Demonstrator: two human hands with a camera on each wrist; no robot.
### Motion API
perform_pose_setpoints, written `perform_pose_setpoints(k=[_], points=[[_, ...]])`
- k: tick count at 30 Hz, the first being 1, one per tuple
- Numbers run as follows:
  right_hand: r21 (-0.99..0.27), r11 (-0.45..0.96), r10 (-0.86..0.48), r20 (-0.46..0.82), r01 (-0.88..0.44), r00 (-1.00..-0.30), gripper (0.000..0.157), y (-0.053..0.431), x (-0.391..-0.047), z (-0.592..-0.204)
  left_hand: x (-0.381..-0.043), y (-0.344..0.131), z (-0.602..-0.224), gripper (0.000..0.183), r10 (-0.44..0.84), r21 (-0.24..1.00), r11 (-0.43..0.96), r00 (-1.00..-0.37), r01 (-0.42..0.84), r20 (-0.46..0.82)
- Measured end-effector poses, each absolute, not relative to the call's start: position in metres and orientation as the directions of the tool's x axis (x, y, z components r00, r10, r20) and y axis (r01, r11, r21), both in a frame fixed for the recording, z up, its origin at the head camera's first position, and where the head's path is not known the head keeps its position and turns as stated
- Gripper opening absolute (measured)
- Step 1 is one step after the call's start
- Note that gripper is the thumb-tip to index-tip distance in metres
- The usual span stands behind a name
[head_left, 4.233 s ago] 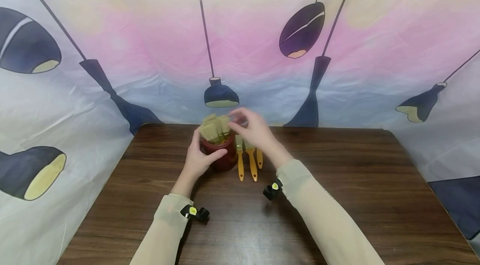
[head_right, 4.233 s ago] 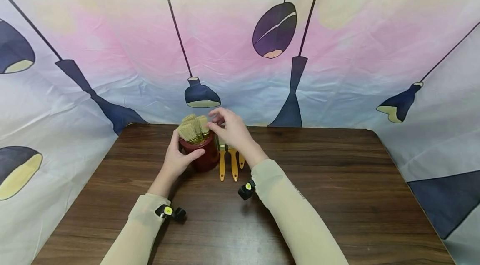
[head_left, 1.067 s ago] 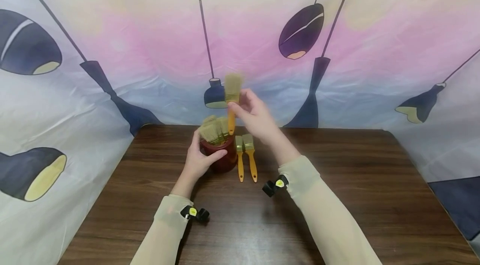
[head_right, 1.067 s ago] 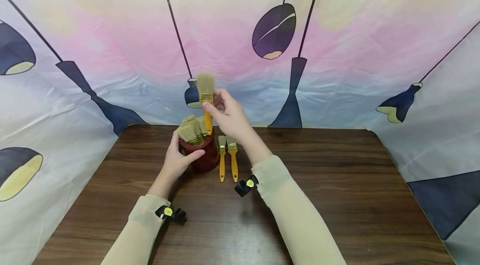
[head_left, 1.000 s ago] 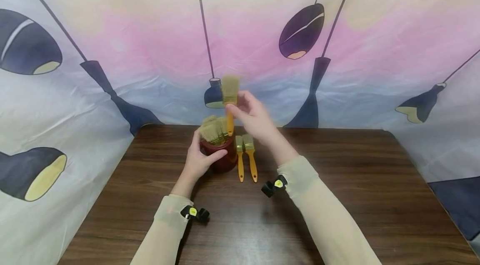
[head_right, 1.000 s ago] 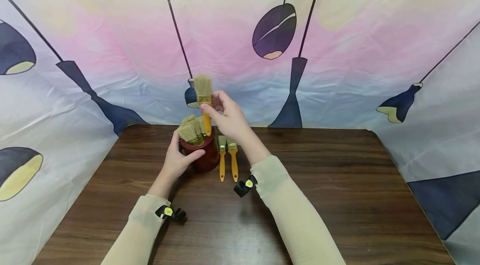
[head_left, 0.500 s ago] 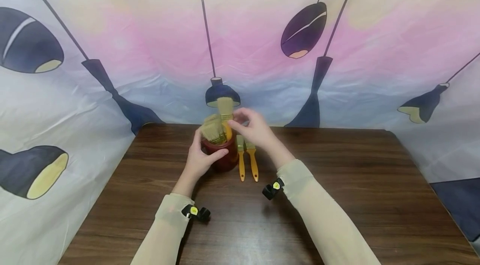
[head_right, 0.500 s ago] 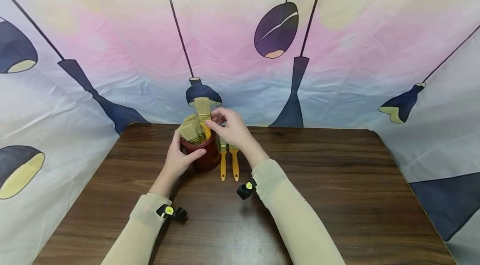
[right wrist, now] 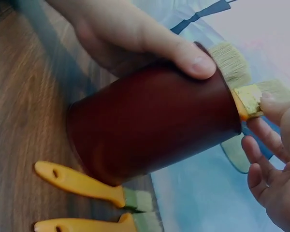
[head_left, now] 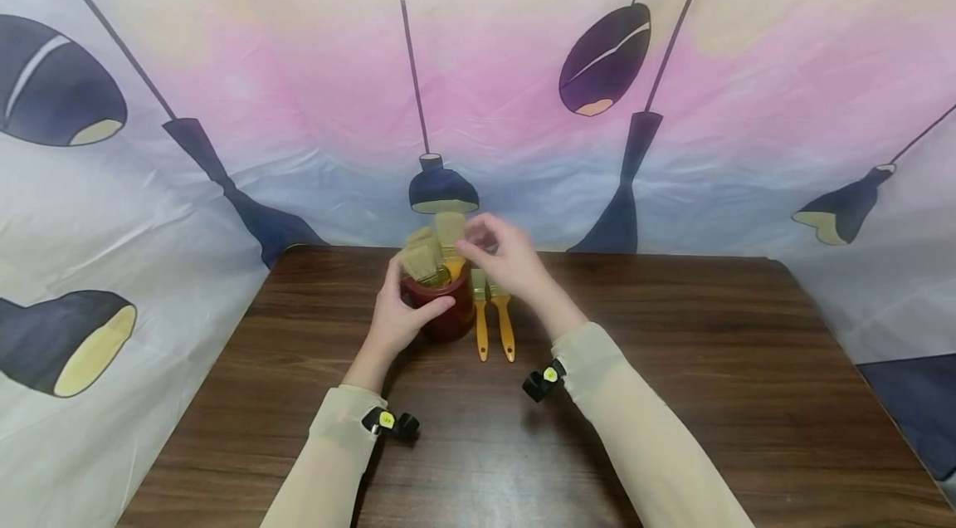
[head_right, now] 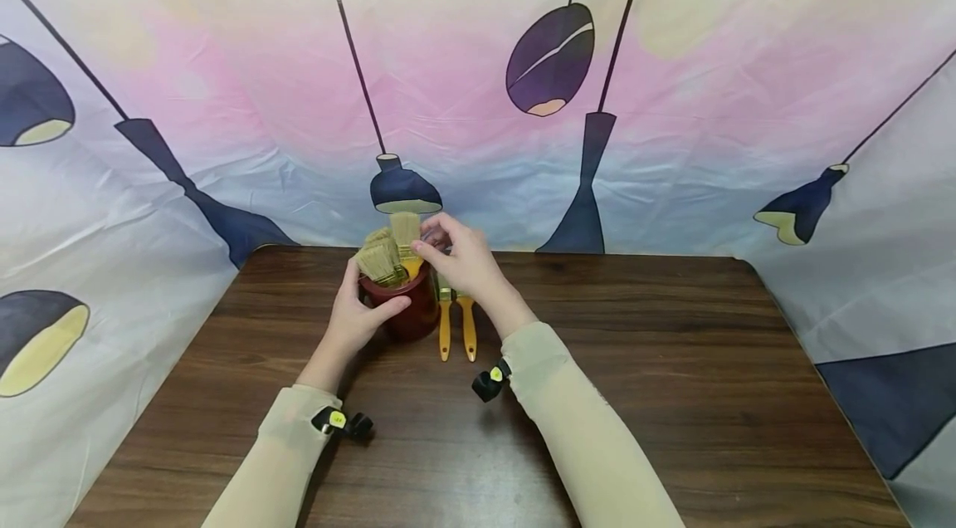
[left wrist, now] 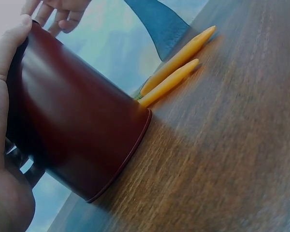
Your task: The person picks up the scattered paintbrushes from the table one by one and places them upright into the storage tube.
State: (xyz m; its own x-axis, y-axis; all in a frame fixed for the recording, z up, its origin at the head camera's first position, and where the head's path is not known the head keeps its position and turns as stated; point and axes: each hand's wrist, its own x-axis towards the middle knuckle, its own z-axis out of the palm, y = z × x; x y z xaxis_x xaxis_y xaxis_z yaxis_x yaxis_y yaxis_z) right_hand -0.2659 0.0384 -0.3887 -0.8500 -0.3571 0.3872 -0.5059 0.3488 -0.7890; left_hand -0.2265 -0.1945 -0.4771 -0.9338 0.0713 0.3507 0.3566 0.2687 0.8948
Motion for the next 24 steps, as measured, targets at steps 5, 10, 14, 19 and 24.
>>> perform_pose_setpoints(k=[5,10,14,19,24], points=[[-0.767,0.377,-0.384,0.381,-0.52,-0.841,0.02,0.04,-0.262,-0.394,-0.226,-0.194,-0.477,0.095,0.076,0.897,0.265,-0.935,0.355,0.347],[-0.732,0.434,-0.407,0.36,-0.525,-0.84,0.02,0.038,-0.259,-0.392,-0.226,-0.195,-0.477,0.095,0.074,0.895,0.264,-0.933,0.358,0.352],[-0.672,0.476,-0.435,0.381,-0.568,-0.816,0.021,0.037,-0.259,-0.391,-0.226,-0.195,-0.477,0.097,0.076,0.897,0.251,-0.931,0.364,0.356],[-0.662,0.484,-0.442,0.38,-0.572,-0.813,0.026,0.04,-0.261,-0.397,-0.226,-0.195,-0.477,0.097,0.077,0.897,0.245,-0.93,0.367,0.359],[-0.756,0.417,-0.376,0.361,-0.504,-0.853,0.033,0.05,-0.263,-0.4,-0.226,-0.194,-0.476,0.097,0.077,0.901,0.232,-0.931,0.366,0.358]])
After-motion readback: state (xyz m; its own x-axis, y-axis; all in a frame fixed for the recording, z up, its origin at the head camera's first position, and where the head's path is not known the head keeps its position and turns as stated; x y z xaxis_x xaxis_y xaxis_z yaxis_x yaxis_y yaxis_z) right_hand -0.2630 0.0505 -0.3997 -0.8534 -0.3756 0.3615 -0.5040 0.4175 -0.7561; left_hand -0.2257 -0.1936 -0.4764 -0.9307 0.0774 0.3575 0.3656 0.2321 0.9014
